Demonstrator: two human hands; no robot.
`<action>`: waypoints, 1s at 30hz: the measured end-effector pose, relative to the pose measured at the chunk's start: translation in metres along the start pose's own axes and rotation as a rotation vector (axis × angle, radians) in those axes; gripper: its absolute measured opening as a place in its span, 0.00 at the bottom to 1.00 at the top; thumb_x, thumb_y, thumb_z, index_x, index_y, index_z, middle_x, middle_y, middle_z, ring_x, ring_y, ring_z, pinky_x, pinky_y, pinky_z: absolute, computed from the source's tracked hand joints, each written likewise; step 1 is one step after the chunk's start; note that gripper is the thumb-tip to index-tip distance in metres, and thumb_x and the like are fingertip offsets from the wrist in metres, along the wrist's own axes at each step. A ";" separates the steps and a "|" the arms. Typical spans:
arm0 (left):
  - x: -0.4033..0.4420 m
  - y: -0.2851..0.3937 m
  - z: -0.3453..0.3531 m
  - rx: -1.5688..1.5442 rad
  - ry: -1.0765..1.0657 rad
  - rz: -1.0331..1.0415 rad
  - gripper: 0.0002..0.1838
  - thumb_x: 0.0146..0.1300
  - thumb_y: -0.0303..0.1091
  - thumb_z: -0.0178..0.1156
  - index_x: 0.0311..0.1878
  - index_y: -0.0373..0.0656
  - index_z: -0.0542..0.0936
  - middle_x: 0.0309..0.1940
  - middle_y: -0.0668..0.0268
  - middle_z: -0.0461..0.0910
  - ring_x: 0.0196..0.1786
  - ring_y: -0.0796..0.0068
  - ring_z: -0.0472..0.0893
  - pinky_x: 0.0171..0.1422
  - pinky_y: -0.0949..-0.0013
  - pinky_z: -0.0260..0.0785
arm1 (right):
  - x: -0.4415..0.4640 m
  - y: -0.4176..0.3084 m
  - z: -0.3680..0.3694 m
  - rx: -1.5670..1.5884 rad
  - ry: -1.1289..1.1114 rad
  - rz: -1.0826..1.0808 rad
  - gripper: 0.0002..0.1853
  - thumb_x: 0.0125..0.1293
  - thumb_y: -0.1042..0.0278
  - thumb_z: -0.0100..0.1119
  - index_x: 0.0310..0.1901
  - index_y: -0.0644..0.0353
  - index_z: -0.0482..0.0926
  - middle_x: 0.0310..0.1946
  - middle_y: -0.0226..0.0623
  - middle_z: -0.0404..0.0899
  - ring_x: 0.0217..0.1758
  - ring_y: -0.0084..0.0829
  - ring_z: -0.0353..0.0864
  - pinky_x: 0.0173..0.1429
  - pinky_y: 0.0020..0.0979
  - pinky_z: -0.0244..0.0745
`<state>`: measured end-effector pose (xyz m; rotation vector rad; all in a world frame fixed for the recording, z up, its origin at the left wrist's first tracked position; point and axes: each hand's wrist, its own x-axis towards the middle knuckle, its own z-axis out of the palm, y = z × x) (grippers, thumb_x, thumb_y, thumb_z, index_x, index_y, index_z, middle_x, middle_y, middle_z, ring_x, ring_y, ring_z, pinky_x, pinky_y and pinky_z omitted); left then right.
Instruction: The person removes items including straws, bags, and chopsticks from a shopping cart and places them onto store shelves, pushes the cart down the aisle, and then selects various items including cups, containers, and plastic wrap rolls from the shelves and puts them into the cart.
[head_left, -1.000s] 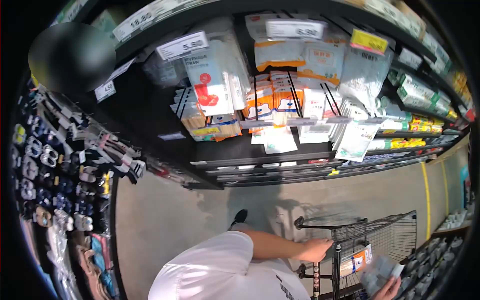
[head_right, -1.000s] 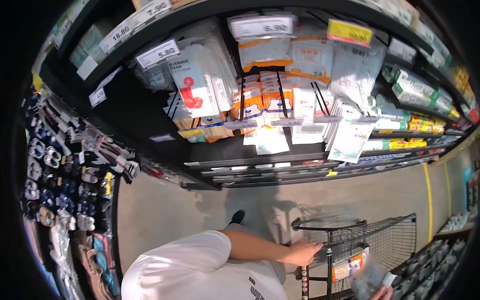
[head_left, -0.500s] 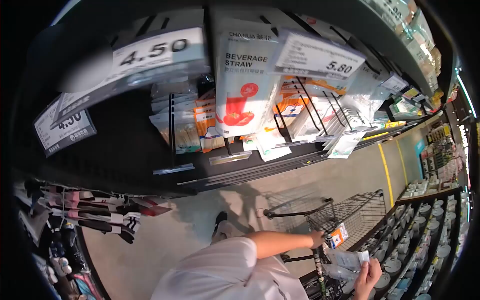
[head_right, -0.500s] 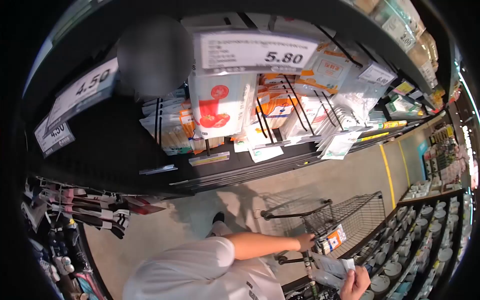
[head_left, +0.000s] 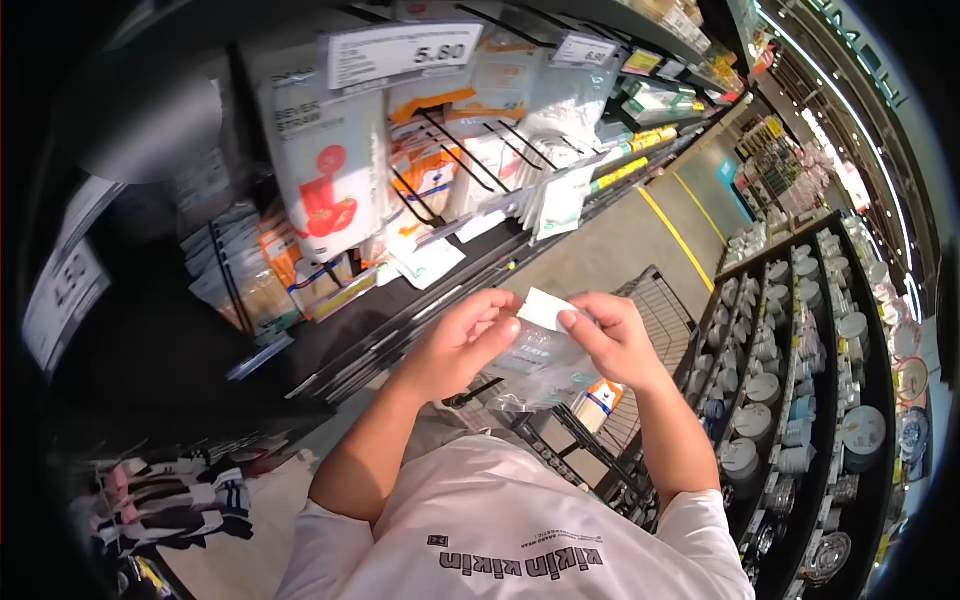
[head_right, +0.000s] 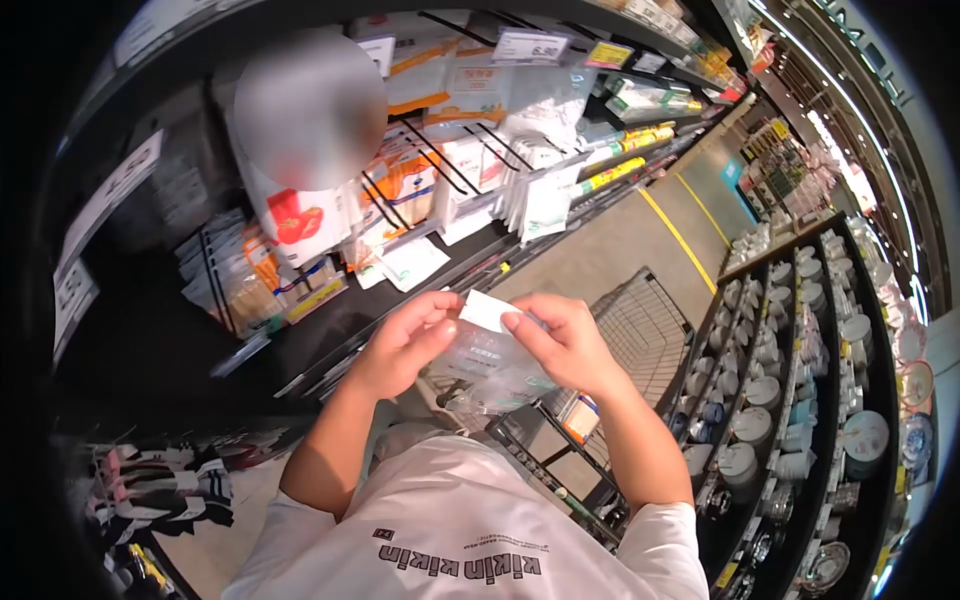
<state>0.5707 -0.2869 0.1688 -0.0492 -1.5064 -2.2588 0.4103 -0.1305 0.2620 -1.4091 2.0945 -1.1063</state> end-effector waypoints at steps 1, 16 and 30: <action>-0.002 0.006 0.001 0.046 0.026 0.014 0.20 0.77 0.39 0.56 0.63 0.34 0.72 0.52 0.63 0.81 0.52 0.80 0.78 0.56 0.71 0.72 | 0.007 -0.007 0.004 0.032 -0.025 -0.014 0.10 0.72 0.67 0.61 0.43 0.67 0.84 0.30 0.38 0.84 0.33 0.23 0.81 0.39 0.28 0.75; -0.061 0.119 -0.050 0.049 0.978 0.369 0.09 0.74 0.32 0.60 0.49 0.36 0.79 0.39 0.64 0.86 0.41 0.83 0.82 0.47 0.75 0.74 | -0.022 0.024 0.032 0.394 0.344 -0.033 0.13 0.70 0.74 0.63 0.54 0.63 0.76 0.31 0.20 0.69 0.33 0.13 0.65 0.37 0.18 0.61; -0.086 0.176 -0.145 0.179 1.220 1.111 0.15 0.71 0.29 0.61 0.57 0.33 0.78 0.55 0.57 0.81 0.54 0.67 0.82 0.59 0.64 0.76 | -0.101 0.074 0.023 0.273 0.412 0.230 0.04 0.70 0.72 0.64 0.41 0.64 0.82 0.31 0.23 0.80 0.32 0.14 0.72 0.37 0.20 0.67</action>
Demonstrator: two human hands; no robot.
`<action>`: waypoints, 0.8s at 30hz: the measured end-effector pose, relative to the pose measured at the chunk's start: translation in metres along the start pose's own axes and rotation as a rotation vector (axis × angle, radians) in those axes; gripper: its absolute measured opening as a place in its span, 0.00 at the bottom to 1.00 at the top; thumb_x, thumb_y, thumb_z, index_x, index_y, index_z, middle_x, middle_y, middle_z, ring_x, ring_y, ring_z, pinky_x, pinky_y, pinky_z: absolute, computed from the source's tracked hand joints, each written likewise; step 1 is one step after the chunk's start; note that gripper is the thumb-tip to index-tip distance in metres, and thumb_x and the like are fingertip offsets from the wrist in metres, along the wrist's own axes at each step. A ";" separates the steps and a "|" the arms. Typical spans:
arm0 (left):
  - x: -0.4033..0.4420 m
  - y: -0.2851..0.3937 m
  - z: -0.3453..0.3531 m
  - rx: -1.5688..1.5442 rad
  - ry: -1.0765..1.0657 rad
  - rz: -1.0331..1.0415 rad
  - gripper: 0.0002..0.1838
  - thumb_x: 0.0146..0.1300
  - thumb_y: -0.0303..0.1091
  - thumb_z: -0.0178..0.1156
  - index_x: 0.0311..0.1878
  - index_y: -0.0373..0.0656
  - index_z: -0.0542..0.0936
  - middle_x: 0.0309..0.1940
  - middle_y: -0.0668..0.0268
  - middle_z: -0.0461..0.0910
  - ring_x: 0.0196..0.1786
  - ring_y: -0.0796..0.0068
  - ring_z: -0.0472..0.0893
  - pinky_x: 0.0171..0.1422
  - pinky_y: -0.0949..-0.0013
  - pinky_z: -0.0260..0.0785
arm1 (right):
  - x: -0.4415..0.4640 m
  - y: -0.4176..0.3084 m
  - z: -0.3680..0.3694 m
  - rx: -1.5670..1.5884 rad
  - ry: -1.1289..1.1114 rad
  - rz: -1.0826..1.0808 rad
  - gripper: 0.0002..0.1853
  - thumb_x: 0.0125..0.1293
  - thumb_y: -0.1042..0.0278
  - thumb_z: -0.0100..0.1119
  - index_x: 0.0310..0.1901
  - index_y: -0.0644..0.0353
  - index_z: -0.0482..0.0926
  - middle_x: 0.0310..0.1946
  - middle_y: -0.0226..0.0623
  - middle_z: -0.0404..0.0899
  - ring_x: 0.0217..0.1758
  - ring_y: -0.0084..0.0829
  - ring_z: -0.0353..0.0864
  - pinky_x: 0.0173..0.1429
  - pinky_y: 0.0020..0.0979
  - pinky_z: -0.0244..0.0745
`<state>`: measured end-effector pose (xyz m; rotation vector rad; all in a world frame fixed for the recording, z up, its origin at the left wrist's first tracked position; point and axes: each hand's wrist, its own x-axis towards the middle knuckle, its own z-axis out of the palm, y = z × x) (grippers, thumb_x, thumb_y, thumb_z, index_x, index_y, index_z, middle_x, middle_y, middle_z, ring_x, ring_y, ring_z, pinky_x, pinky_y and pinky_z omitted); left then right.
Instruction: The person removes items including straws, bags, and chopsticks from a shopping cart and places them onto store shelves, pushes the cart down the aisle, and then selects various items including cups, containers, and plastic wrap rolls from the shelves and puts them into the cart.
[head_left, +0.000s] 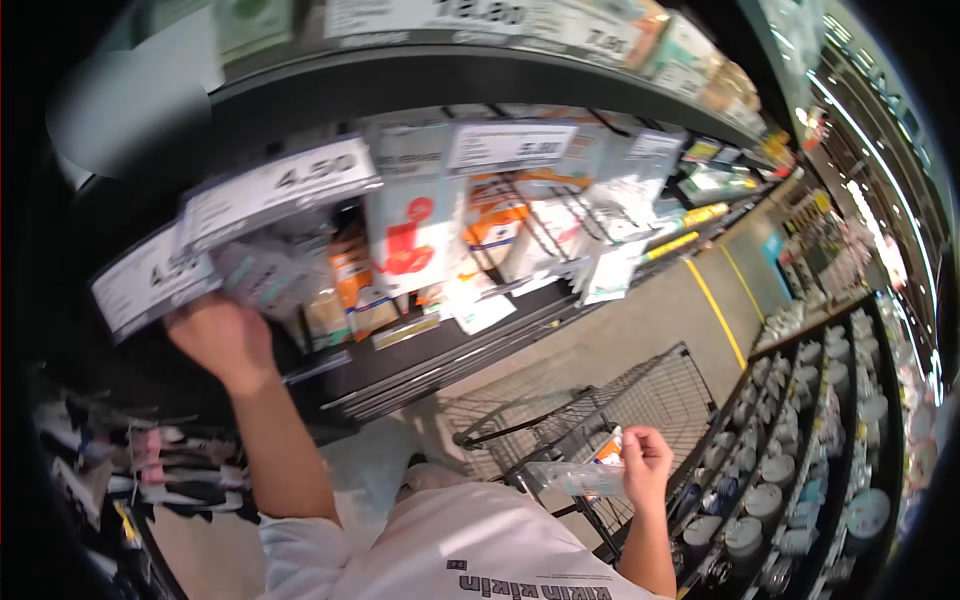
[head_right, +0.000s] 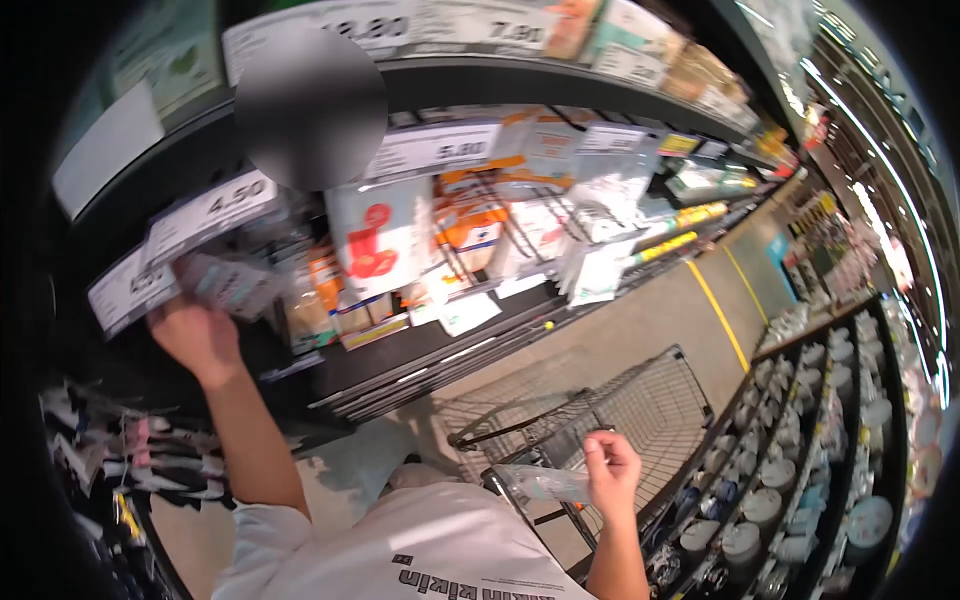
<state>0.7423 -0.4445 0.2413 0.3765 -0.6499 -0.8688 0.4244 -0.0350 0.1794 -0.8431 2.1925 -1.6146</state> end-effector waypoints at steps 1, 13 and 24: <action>0.004 -0.003 -0.002 0.044 -0.031 0.008 0.16 0.73 0.30 0.59 0.59 0.32 0.76 0.57 0.55 0.80 0.58 0.63 0.82 0.63 0.60 0.76 | -0.002 -0.001 0.000 -0.004 0.003 -0.009 0.04 0.70 0.72 0.64 0.40 0.64 0.82 0.30 0.23 0.79 0.31 0.13 0.71 0.36 0.20 0.66; 0.018 -0.003 -0.010 0.143 0.003 0.152 0.18 0.71 0.27 0.57 0.60 0.28 0.74 0.57 0.54 0.78 0.58 0.63 0.79 0.66 0.59 0.72 | -0.014 0.007 0.005 0.021 -0.010 0.033 0.07 0.71 0.68 0.65 0.41 0.63 0.82 0.29 0.21 0.77 0.29 0.12 0.69 0.34 0.20 0.65; 0.028 -0.004 -0.015 0.022 0.037 0.044 0.19 0.75 0.37 0.55 0.61 0.33 0.74 0.60 0.57 0.77 0.61 0.64 0.78 0.69 0.60 0.69 | -0.014 -0.004 0.004 0.062 -0.033 0.079 0.06 0.72 0.71 0.63 0.41 0.66 0.81 0.32 0.25 0.80 0.32 0.13 0.72 0.37 0.19 0.68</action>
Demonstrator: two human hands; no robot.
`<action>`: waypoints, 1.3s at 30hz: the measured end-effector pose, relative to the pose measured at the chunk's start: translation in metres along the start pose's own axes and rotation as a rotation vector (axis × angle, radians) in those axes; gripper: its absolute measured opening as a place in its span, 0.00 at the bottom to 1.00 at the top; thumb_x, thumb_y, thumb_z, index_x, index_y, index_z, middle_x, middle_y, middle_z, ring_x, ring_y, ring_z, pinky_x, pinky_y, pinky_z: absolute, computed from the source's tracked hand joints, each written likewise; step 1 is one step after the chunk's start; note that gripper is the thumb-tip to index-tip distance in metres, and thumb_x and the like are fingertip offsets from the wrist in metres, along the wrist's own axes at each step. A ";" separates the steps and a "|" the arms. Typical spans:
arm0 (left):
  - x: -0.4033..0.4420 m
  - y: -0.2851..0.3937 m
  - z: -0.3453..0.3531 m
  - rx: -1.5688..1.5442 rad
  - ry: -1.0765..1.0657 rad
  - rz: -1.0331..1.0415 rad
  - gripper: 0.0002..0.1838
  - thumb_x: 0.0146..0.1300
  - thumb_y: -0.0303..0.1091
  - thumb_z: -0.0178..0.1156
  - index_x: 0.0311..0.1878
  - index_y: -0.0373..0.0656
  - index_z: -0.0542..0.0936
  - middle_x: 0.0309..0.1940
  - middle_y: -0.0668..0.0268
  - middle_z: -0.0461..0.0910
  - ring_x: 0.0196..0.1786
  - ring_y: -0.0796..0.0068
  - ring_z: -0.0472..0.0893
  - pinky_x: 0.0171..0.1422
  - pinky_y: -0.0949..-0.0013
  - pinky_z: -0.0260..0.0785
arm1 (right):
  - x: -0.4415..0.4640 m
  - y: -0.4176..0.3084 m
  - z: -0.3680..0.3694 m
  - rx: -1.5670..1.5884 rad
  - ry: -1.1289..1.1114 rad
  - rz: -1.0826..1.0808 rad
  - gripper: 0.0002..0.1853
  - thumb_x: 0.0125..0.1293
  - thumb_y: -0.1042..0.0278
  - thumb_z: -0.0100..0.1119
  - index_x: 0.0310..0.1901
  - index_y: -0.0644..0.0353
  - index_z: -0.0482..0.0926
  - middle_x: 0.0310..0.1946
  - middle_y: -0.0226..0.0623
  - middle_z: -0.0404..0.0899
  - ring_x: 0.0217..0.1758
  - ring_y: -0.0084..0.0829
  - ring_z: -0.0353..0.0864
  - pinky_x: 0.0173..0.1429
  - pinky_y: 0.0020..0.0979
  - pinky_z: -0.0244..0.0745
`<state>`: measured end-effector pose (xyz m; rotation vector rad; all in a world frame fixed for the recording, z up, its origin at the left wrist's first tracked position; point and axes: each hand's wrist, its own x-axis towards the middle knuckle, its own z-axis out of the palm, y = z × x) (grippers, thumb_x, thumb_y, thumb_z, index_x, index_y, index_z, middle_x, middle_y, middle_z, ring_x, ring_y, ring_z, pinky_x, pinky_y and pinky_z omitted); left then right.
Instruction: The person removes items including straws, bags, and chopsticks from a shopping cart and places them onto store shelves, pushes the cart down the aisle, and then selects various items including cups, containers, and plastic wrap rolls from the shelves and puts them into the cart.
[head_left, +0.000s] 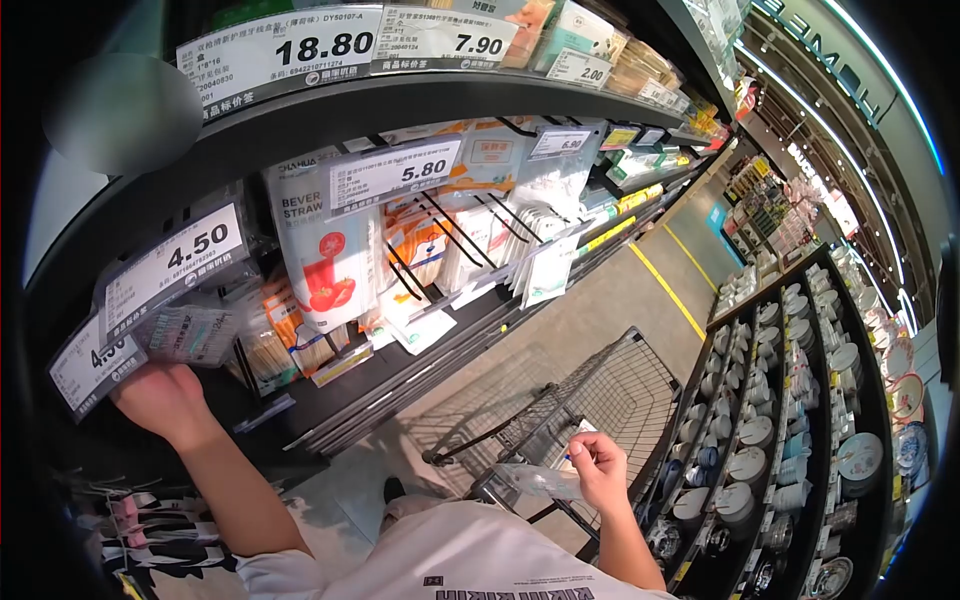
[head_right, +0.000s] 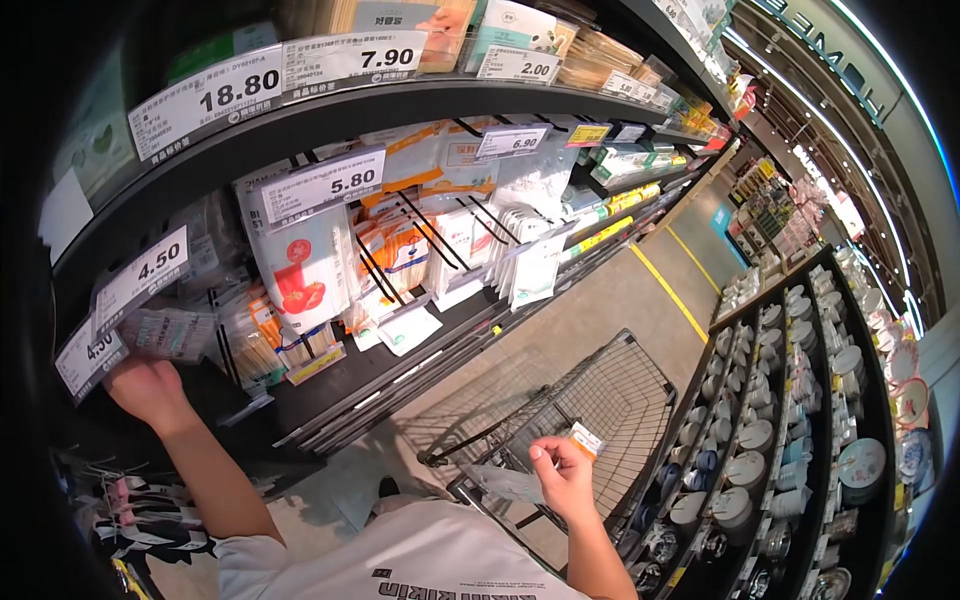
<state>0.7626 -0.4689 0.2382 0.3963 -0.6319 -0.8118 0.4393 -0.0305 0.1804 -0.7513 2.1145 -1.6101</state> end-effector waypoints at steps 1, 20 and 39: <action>0.000 0.001 0.002 -0.026 -0.003 -0.001 0.20 0.75 0.38 0.54 0.62 0.33 0.74 0.60 0.57 0.77 0.61 0.64 0.77 0.70 0.60 0.69 | 0.000 -0.001 0.000 0.016 -0.001 0.013 0.06 0.72 0.71 0.63 0.41 0.66 0.81 0.32 0.25 0.80 0.32 0.13 0.72 0.37 0.19 0.68; -0.002 -0.007 -0.001 -0.023 0.039 -0.178 0.19 0.75 0.36 0.56 0.63 0.34 0.73 0.61 0.57 0.76 0.62 0.66 0.77 0.70 0.60 0.69 | 0.008 0.000 -0.004 -0.033 0.001 -0.029 0.08 0.71 0.67 0.65 0.41 0.64 0.82 0.30 0.21 0.79 0.32 0.13 0.72 0.37 0.19 0.68; -0.200 0.026 -0.001 0.618 -0.629 0.271 0.34 0.70 0.22 0.51 0.77 0.32 0.54 0.77 0.46 0.56 0.78 0.52 0.61 0.81 0.54 0.51 | 0.016 -0.027 0.008 -0.125 -0.097 -0.188 0.06 0.67 0.71 0.68 0.40 0.64 0.83 0.28 0.28 0.82 0.29 0.15 0.76 0.33 0.21 0.70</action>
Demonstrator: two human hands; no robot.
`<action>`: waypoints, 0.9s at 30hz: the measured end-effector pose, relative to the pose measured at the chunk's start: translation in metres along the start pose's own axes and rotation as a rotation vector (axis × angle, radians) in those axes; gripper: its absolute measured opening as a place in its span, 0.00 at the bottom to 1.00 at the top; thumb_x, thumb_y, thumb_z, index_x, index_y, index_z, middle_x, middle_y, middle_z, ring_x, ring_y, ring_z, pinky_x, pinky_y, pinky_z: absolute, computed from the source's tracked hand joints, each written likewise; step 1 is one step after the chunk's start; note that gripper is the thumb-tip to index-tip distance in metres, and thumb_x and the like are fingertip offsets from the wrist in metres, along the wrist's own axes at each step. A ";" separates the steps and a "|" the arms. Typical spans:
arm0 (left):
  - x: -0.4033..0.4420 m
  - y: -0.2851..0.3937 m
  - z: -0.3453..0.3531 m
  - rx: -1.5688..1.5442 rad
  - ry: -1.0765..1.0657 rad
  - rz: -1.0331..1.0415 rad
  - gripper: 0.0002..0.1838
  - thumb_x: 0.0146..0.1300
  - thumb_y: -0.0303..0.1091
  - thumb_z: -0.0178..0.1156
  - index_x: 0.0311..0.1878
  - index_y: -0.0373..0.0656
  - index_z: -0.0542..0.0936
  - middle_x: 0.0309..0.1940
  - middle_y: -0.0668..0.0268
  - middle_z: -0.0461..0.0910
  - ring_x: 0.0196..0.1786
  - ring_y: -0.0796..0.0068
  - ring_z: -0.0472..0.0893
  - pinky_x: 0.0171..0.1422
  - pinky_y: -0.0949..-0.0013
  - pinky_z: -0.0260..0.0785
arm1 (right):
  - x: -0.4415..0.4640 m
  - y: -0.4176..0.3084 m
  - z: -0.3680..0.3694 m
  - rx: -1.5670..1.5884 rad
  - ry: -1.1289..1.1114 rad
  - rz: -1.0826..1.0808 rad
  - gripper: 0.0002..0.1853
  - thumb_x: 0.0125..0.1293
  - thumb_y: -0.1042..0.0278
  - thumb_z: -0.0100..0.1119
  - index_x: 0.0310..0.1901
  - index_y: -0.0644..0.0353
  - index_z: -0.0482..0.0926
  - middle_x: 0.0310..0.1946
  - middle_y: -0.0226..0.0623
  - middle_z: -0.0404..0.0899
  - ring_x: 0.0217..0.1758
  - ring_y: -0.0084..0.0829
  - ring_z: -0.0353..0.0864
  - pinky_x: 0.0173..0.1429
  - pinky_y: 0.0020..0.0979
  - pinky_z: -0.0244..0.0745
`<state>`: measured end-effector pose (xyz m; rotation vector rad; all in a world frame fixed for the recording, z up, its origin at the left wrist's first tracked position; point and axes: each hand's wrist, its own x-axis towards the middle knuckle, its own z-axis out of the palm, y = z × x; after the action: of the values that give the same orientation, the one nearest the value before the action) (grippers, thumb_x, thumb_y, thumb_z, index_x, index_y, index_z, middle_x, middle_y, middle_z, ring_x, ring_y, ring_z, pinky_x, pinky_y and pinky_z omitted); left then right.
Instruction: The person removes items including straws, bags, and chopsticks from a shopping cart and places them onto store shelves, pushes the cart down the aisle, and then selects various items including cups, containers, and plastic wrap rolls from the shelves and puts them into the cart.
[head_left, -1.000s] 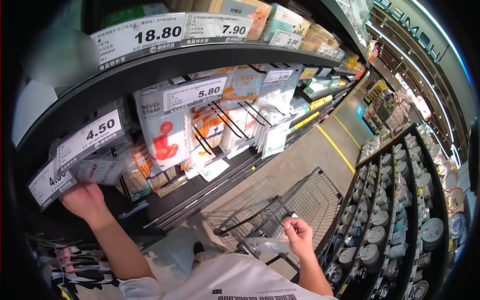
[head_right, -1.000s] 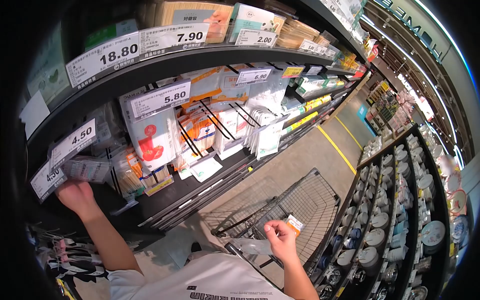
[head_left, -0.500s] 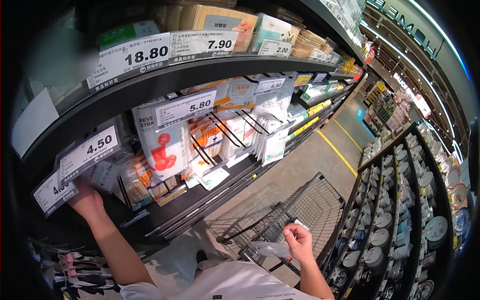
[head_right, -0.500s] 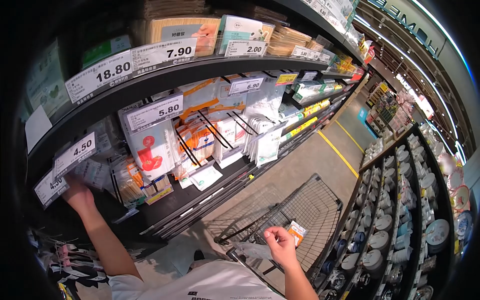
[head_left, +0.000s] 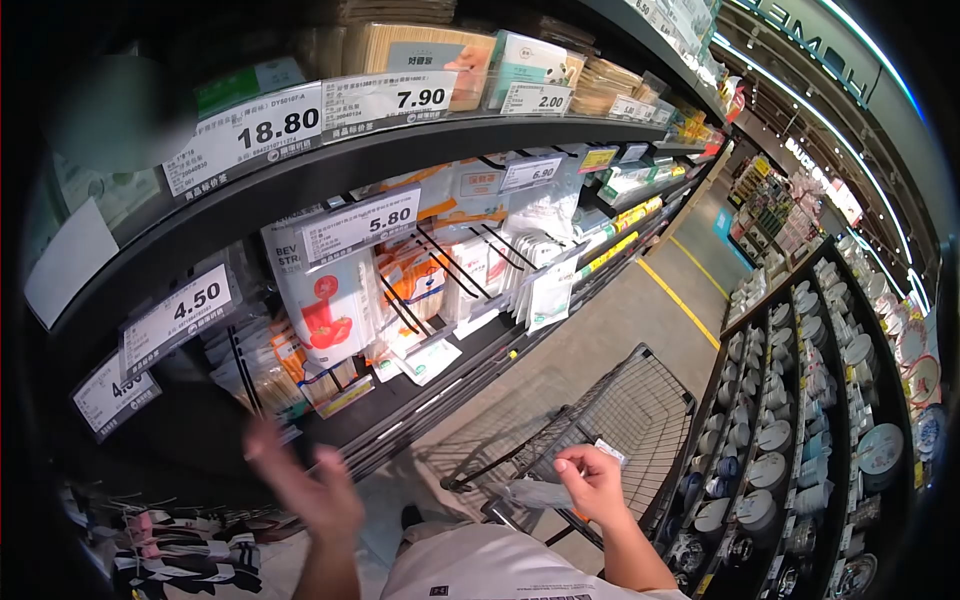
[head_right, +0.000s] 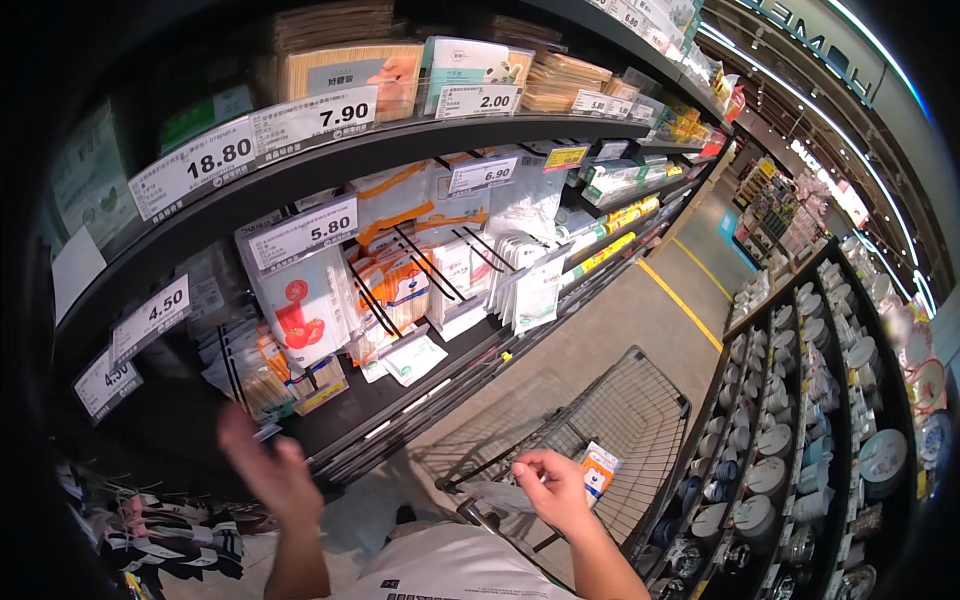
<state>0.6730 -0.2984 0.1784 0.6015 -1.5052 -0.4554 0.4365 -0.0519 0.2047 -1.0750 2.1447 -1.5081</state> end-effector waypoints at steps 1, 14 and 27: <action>-0.004 0.027 0.001 -0.101 -0.378 -0.175 0.30 0.67 0.23 0.54 0.73 0.31 0.63 0.71 0.46 0.64 0.73 0.53 0.68 0.77 0.57 0.58 | 0.004 -0.006 0.003 -0.036 -0.033 -0.034 0.06 0.67 0.71 0.69 0.40 0.63 0.83 0.27 0.29 0.82 0.28 0.15 0.76 0.32 0.22 0.70; -0.066 0.066 0.069 -0.459 -0.966 -0.383 0.15 0.60 0.35 0.71 0.49 0.39 0.84 0.35 0.53 0.85 0.39 0.55 0.87 0.42 0.60 0.78 | 0.033 -0.068 0.033 -0.326 -0.130 -0.511 0.11 0.60 0.65 0.73 0.40 0.60 0.84 0.28 0.36 0.79 0.29 0.38 0.79 0.33 0.35 0.75; -0.011 0.053 0.053 -0.722 -0.990 -0.566 0.09 0.62 0.28 0.71 0.43 0.34 0.87 0.40 0.58 0.87 0.43 0.72 0.85 0.48 0.69 0.77 | 0.020 -0.042 0.049 -0.069 -0.307 -0.428 0.06 0.62 0.77 0.67 0.42 0.62 0.85 0.29 0.39 0.79 0.29 0.36 0.78 0.34 0.33 0.73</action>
<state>0.6153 -0.2547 0.2011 0.1841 -1.8742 -1.8428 0.4705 -0.1064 0.2259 -1.7503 1.8435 -1.3235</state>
